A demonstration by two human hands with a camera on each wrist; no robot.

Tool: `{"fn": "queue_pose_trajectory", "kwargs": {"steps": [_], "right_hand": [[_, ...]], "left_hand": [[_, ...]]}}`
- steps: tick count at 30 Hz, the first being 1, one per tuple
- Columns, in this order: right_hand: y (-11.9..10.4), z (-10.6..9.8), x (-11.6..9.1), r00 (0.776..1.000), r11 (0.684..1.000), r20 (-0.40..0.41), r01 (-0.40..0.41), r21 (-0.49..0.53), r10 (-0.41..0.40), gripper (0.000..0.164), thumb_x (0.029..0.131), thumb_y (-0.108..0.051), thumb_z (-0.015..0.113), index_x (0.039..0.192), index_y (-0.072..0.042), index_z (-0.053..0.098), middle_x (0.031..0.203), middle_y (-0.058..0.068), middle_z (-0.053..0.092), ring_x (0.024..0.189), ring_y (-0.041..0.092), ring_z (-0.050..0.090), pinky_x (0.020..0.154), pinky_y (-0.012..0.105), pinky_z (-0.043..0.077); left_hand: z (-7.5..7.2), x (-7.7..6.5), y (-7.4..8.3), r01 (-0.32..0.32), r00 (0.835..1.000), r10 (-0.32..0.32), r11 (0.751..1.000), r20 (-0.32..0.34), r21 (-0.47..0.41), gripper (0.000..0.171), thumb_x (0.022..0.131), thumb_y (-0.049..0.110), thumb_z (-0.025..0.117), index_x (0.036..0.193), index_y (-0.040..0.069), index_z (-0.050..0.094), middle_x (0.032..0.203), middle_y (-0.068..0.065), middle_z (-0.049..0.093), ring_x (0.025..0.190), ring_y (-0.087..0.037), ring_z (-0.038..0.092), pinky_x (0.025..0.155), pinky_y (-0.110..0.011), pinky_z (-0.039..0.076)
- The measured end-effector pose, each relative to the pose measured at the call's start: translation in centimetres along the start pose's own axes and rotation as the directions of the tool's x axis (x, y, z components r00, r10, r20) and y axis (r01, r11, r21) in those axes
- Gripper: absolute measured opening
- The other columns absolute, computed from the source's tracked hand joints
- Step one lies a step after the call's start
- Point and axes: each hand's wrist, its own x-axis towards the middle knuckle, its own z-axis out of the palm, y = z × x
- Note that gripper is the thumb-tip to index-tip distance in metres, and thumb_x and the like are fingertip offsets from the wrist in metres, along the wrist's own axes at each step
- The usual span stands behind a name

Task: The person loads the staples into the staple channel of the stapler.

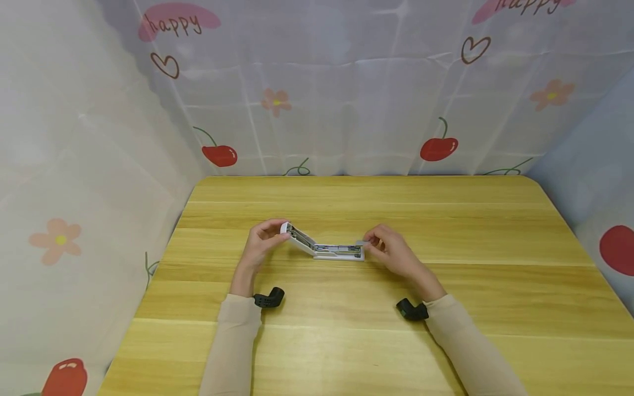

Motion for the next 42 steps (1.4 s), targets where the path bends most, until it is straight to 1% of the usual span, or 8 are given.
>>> {"fn": "queue_pose_trajectory", "kwargs": {"steps": [3,5,20,24,29,35,38,42], "right_hand": [[-0.2,0.2,0.0,1.000,1.000,0.023,-0.001,0.011,0.001,0.008,0.093,-0.010,0.066,0.099,-0.005,0.066,0.091,0.005,0.061,0.082,0.015,0.053,0.067,0.024,0.046],[-0.3,0.3,0.1,1.000,1.000,0.031,0.002,0.011,-0.002,0.007,0.092,-0.009,0.066,0.098,-0.005,0.066,0.091,0.004,0.061,0.082,0.014,0.053,0.067,0.024,0.047],[-0.5,0.5,0.3,0.997,1.000,0.078,-0.025,-0.017,0.026,0.006,0.093,-0.013,0.066,0.097,-0.008,0.065,0.092,0.002,0.061,0.083,0.013,0.054,0.068,0.024,0.047],[-0.5,0.5,0.3,0.996,0.999,0.082,-0.035,-0.027,0.037,0.007,0.093,-0.014,0.066,0.097,-0.008,0.065,0.092,0.002,0.061,0.082,0.013,0.053,0.068,0.024,0.047],[-0.6,0.5,0.3,0.995,0.998,0.085,-0.041,-0.036,0.044,0.007,0.093,-0.014,0.066,0.098,-0.009,0.066,0.092,0.002,0.060,0.081,0.013,0.052,0.067,0.024,0.046],[-0.9,0.6,0.4,0.997,0.998,0.069,-0.021,-0.061,0.025,0.008,0.092,-0.014,0.067,0.098,-0.009,0.066,0.092,0.002,0.061,0.081,0.013,0.053,0.067,0.025,0.047],[-1.1,0.7,0.4,0.998,0.997,0.065,-0.018,-0.074,0.023,0.008,0.092,-0.014,0.068,0.097,-0.009,0.067,0.091,0.002,0.061,0.081,0.013,0.053,0.068,0.026,0.048],[-1.3,0.8,0.5,0.998,0.994,0.064,-0.010,-0.105,0.017,0.008,0.091,-0.015,0.069,0.097,-0.010,0.067,0.091,0.002,0.061,0.081,0.013,0.053,0.070,0.029,0.049]], "left_hand": [[0.0,0.1,0.0,0.004,1.000,-0.004,1.000,-0.002,0.007,0.036,0.086,-0.005,0.065,0.120,-0.017,0.056,0.105,0.008,0.068,0.092,-0.008,0.059,0.078,-0.019,0.050],[0.0,0.1,0.0,0.005,1.000,-0.005,1.000,-0.003,0.009,0.038,0.086,-0.005,0.064,0.121,-0.019,0.054,0.105,0.009,0.068,0.092,-0.007,0.060,0.078,-0.019,0.050],[0.0,0.0,-0.1,0.005,1.000,-0.005,1.000,-0.012,0.004,0.036,0.086,-0.005,0.065,0.120,-0.017,0.056,0.104,0.009,0.068,0.092,-0.008,0.059,0.078,-0.019,0.050],[0.0,0.0,0.0,0.009,1.000,-0.009,1.000,-0.014,-0.003,0.032,0.086,-0.005,0.064,0.118,-0.011,0.061,0.104,0.008,0.068,0.091,-0.008,0.059,0.078,-0.019,0.050],[0.0,0.0,0.0,0.009,1.000,-0.009,1.000,-0.012,-0.013,0.028,0.086,-0.005,0.064,0.114,-0.001,0.068,0.103,0.007,0.068,0.090,-0.008,0.059,0.077,-0.019,0.051],[0.0,0.0,-0.1,0.007,1.000,-0.007,1.000,-0.008,-0.021,0.029,0.087,-0.006,0.064,0.110,0.010,0.071,0.103,0.007,0.068,0.090,-0.007,0.060,0.077,-0.019,0.051],[0.0,0.0,-0.1,0.008,1.000,-0.008,1.000,-0.011,-0.023,0.030,0.087,-0.006,0.064,0.109,0.013,0.071,0.103,0.008,0.068,0.090,-0.007,0.060,0.077,-0.019,0.051],[0.0,0.0,-0.2,0.005,1.000,-0.006,1.000,-0.011,-0.022,0.029,0.086,-0.005,0.065,0.110,0.011,0.071,0.103,0.008,0.069,0.090,-0.007,0.061,0.077,-0.019,0.051]]}}
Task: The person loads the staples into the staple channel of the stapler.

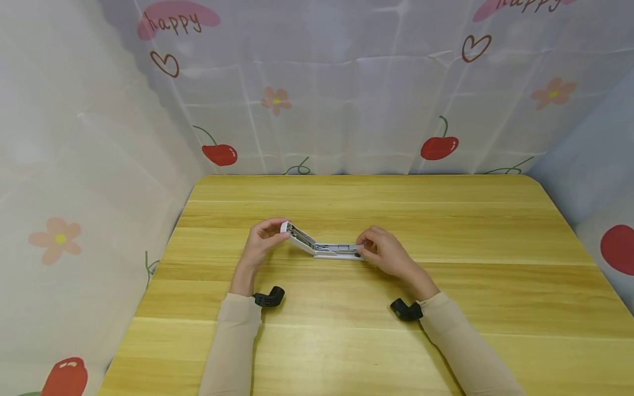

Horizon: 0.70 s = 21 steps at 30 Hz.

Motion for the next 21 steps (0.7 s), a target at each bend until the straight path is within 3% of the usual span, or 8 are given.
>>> {"fn": "queue_pose_trajectory", "kwargs": {"steps": [8,15,21], "right_hand": [[-0.14,0.04,0.09,1.000,0.999,-0.004,-0.001,-0.038,0.001,0.009,0.090,-0.016,0.071,0.096,-0.011,0.068,0.091,0.001,0.061,0.082,0.014,0.054,0.073,0.033,0.049],[-0.18,0.26,0.23,1.000,0.998,-0.012,-0.014,-0.056,0.013,0.010,0.089,-0.017,0.072,0.095,-0.010,0.070,0.091,0.001,0.061,0.083,0.016,0.056,0.074,0.034,0.050],[-0.17,0.51,0.28,1.000,0.998,-0.022,-0.015,-0.055,0.013,0.012,0.087,-0.018,0.074,0.096,-0.010,0.072,0.091,0.000,0.061,0.083,0.015,0.055,0.073,0.033,0.050]], "left_hand": [[-0.02,0.06,-0.12,-0.001,1.000,0.001,1.000,-0.002,0.006,0.030,0.086,-0.006,0.065,0.109,0.014,0.071,0.103,0.008,0.069,0.091,-0.007,0.061,0.077,-0.020,0.050],[-0.01,0.03,-0.02,-0.005,1.000,0.005,1.000,0.004,0.004,0.029,0.086,-0.006,0.065,0.113,0.003,0.069,0.104,0.008,0.069,0.091,-0.007,0.061,0.077,-0.020,0.050],[-0.02,0.05,-0.05,-0.004,1.000,0.004,1.000,0.008,0.002,0.032,0.086,-0.007,0.064,0.108,0.015,0.072,0.104,0.008,0.068,0.090,-0.007,0.060,0.076,-0.019,0.050]]}}
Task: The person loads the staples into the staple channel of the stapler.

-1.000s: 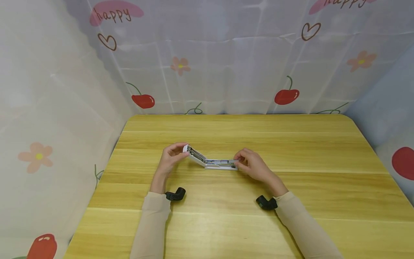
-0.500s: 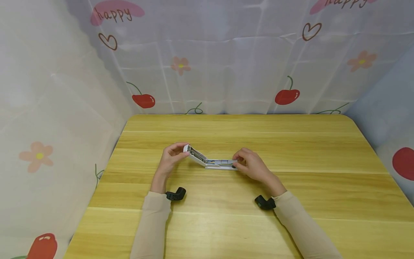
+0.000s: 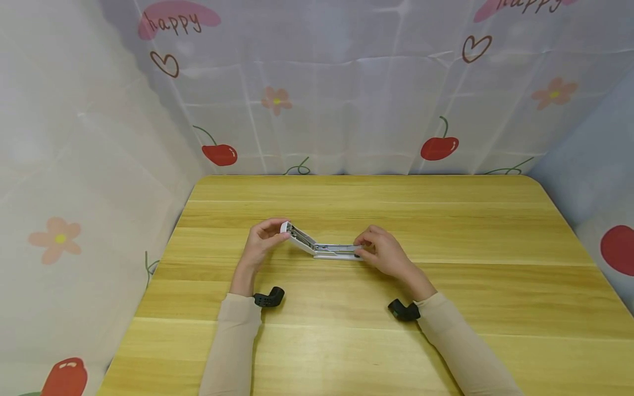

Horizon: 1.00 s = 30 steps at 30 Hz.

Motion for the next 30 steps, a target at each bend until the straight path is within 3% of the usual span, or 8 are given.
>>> {"fn": "queue_pose_trajectory", "kwargs": {"steps": [22,30], "right_hand": [[-0.23,0.32,0.21,1.000,0.999,0.002,0.014,0.030,-0.014,0.013,0.085,-0.017,0.076,0.097,-0.012,0.073,0.091,-0.001,0.062,0.084,0.016,0.057,0.072,0.032,0.050],[0.47,-0.01,-0.04,1.000,0.998,0.004,-0.004,0.062,0.004,0.019,0.085,-0.016,0.076,0.101,-0.009,0.071,0.096,0.003,0.064,0.088,0.020,0.061,0.075,0.037,0.053]], "left_hand": [[0.02,-0.13,0.11,-0.017,1.000,0.017,1.000,0.000,0.003,0.029,0.086,-0.008,0.064,0.112,0.005,0.069,0.104,0.008,0.069,0.090,-0.007,0.061,0.076,-0.019,0.051],[0.03,-0.04,-0.03,-0.020,1.000,0.020,1.000,0.004,-0.004,0.032,0.086,-0.008,0.064,0.109,0.013,0.071,0.105,0.008,0.069,0.091,-0.007,0.061,0.077,-0.019,0.051]]}}
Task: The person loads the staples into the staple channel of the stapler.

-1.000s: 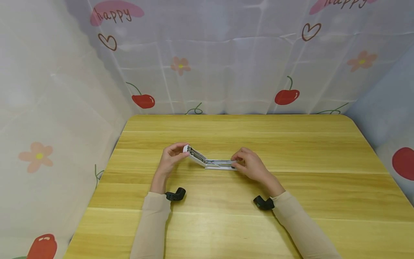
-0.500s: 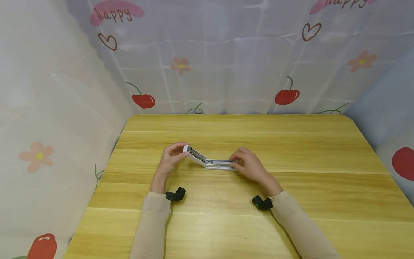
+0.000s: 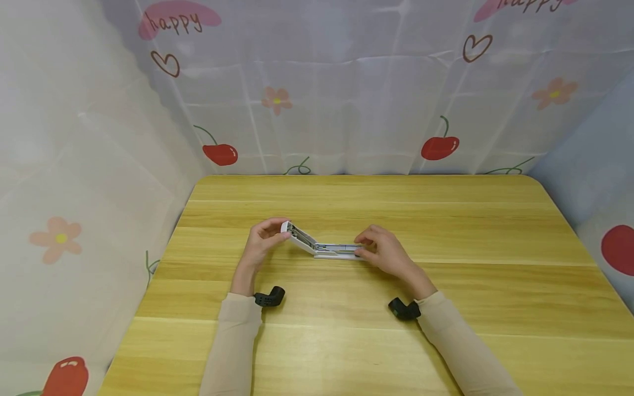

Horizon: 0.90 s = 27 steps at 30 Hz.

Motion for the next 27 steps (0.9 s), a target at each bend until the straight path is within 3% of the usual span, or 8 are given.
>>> {"fn": "queue_pose_trajectory", "kwargs": {"steps": [6,13,19,21,26,27], "right_hand": [[0.4,-0.3,-0.2,1.000,0.999,0.007,-0.026,0.033,0.026,0.023,0.084,-0.018,0.077,0.103,-0.007,0.071,0.098,0.003,0.064,0.089,0.020,0.060,0.077,0.037,0.052],[0.8,-0.5,-0.5,1.000,1.000,0.026,-0.018,0.009,0.017,0.033,0.076,-0.017,0.083,0.106,-0.008,0.070,0.098,0.005,0.064,0.088,0.021,0.058,0.078,0.036,0.049],[1.0,-0.5,-0.6,0.996,0.998,0.065,-0.056,-0.002,0.056,0.041,0.073,-0.016,0.086,0.109,-0.007,0.069,0.097,0.007,0.064,0.085,0.019,0.056,0.077,0.033,0.047],[1.1,-0.4,-0.7,0.995,0.998,0.075,-0.060,-0.005,0.060,0.040,0.074,-0.016,0.085,0.109,-0.006,0.069,0.097,0.007,0.064,0.085,0.019,0.056,0.077,0.032,0.047],[1.2,-0.2,-0.7,0.994,0.998,0.090,-0.066,0.013,0.065,0.037,0.076,-0.014,0.084,0.108,-0.004,0.070,0.098,0.008,0.065,0.085,0.018,0.056,0.077,0.033,0.048],[1.2,-0.1,-0.7,0.994,0.997,0.090,-0.069,0.016,0.068,0.037,0.076,-0.014,0.084,0.108,-0.004,0.070,0.097,0.008,0.065,0.085,0.018,0.057,0.077,0.033,0.048]], "left_hand": [[0.1,0.0,0.1,-0.002,1.000,0.002,1.000,-0.006,0.005,0.030,0.086,-0.008,0.064,0.111,0.007,0.070,0.104,0.008,0.069,0.090,-0.007,0.060,0.076,-0.019,0.050],[0.0,0.0,-0.1,0.005,1.000,-0.005,1.000,0.002,0.000,0.033,0.087,-0.007,0.064,0.108,0.017,0.071,0.103,0.008,0.068,0.089,-0.007,0.060,0.075,-0.019,0.050],[0.0,0.0,-0.2,-0.017,1.000,0.017,1.000,0.010,0.001,0.030,0.087,-0.008,0.064,0.116,-0.008,0.063,0.104,0.008,0.068,0.090,-0.006,0.061,0.076,-0.018,0.051],[-0.1,0.0,-0.2,-0.017,1.000,0.017,1.000,0.012,-0.003,0.029,0.087,-0.007,0.065,0.116,-0.006,0.065,0.104,0.008,0.069,0.091,-0.006,0.061,0.077,-0.018,0.051],[-0.2,-0.1,-0.3,-0.001,1.000,0.001,1.000,0.003,-0.017,0.029,0.087,-0.003,0.067,0.112,0.011,0.070,0.104,0.008,0.069,0.090,-0.007,0.062,0.076,-0.018,0.051],[-0.2,-0.1,-0.3,-0.001,1.000,0.001,1.000,0.000,-0.016,0.028,0.087,-0.003,0.066,0.114,0.007,0.069,0.104,0.008,0.069,0.091,-0.006,0.062,0.076,-0.018,0.051]]}}
